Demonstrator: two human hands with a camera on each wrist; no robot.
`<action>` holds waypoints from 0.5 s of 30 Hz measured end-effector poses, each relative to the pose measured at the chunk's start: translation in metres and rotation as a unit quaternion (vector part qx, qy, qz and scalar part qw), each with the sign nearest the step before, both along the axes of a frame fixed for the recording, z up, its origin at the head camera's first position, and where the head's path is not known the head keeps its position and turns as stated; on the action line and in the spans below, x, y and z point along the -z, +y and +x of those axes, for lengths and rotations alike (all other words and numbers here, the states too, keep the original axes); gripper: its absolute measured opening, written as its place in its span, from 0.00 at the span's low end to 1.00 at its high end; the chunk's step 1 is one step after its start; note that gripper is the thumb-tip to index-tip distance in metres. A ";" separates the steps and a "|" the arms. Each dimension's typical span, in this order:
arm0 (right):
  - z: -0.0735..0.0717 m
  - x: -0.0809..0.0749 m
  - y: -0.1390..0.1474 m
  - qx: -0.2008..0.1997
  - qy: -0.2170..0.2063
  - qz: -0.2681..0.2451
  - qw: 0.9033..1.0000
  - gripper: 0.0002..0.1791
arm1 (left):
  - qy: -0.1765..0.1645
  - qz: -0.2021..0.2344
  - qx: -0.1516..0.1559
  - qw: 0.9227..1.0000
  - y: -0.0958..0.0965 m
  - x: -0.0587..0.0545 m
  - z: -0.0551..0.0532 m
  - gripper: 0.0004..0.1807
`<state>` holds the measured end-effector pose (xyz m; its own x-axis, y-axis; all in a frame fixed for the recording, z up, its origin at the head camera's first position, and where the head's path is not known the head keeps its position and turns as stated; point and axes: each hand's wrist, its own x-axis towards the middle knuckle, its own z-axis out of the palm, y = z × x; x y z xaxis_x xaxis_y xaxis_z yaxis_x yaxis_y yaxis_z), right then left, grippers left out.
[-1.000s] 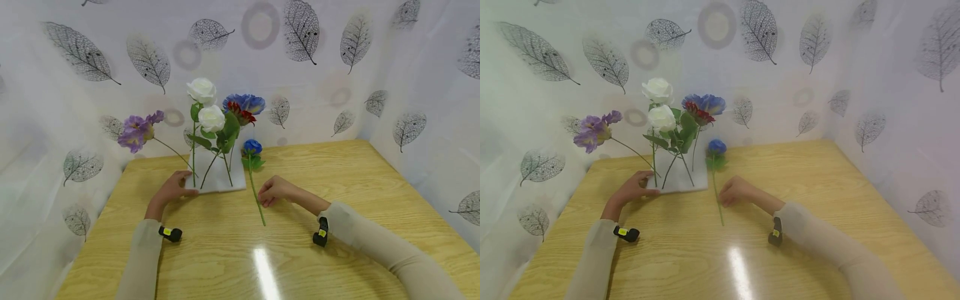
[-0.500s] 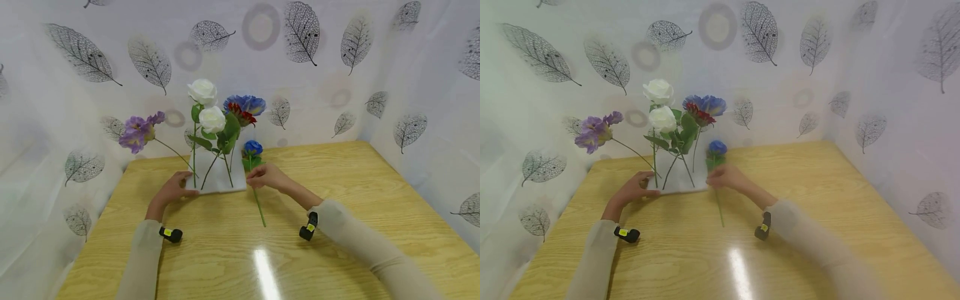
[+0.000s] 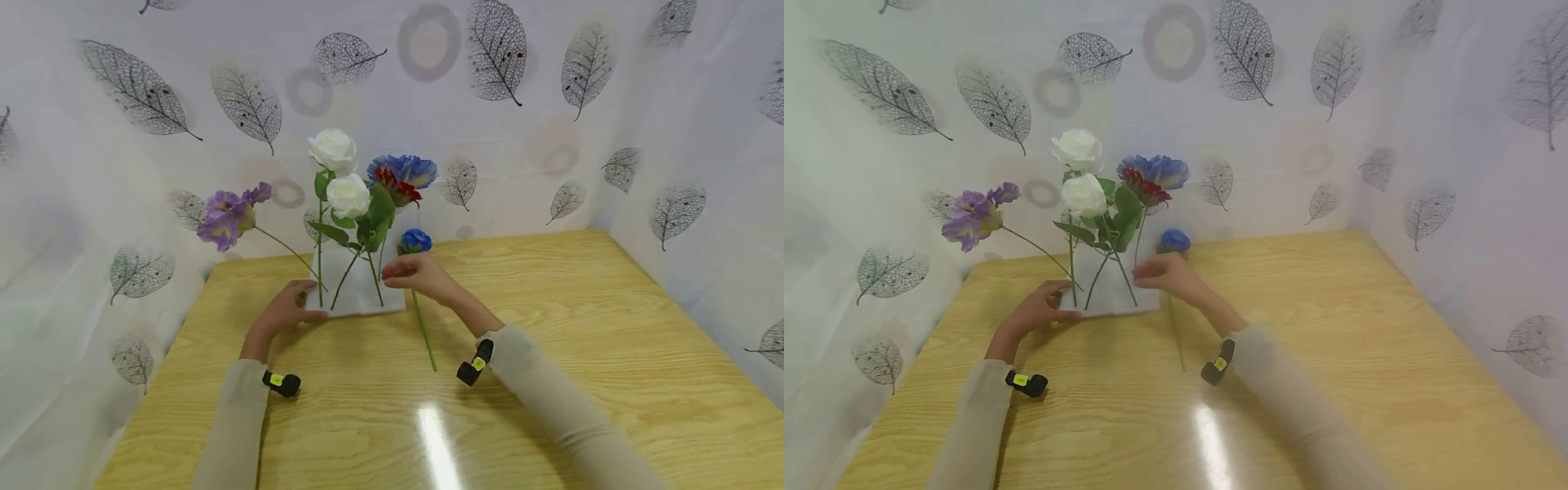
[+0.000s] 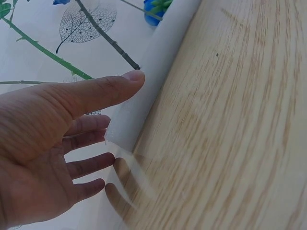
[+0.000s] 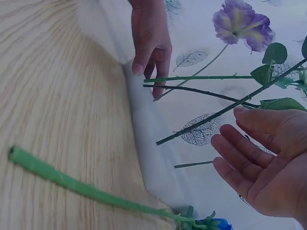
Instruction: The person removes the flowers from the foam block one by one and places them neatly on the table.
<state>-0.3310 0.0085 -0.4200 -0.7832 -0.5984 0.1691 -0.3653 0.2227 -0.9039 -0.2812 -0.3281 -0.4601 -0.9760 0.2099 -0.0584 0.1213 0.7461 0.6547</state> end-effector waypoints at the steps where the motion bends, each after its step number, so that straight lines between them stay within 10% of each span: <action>1: -0.001 0.000 -0.001 -0.006 -0.005 -0.006 1.000 0.15 | 0.001 0.000 0.000 1.000 0.000 0.000 0.000 0.50; 15: -0.009 0.015 -0.013 -0.040 -0.084 -0.053 0.994 0.16 | -0.006 0.004 -0.004 1.000 0.000 0.000 0.001 0.50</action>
<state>-0.3401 -0.0048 -0.4353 -0.7563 -0.6457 0.1048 -0.2197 0.0998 -0.9704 -0.2805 -0.3283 -0.4597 -0.9767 0.2033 -0.0682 0.1081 0.7414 0.6623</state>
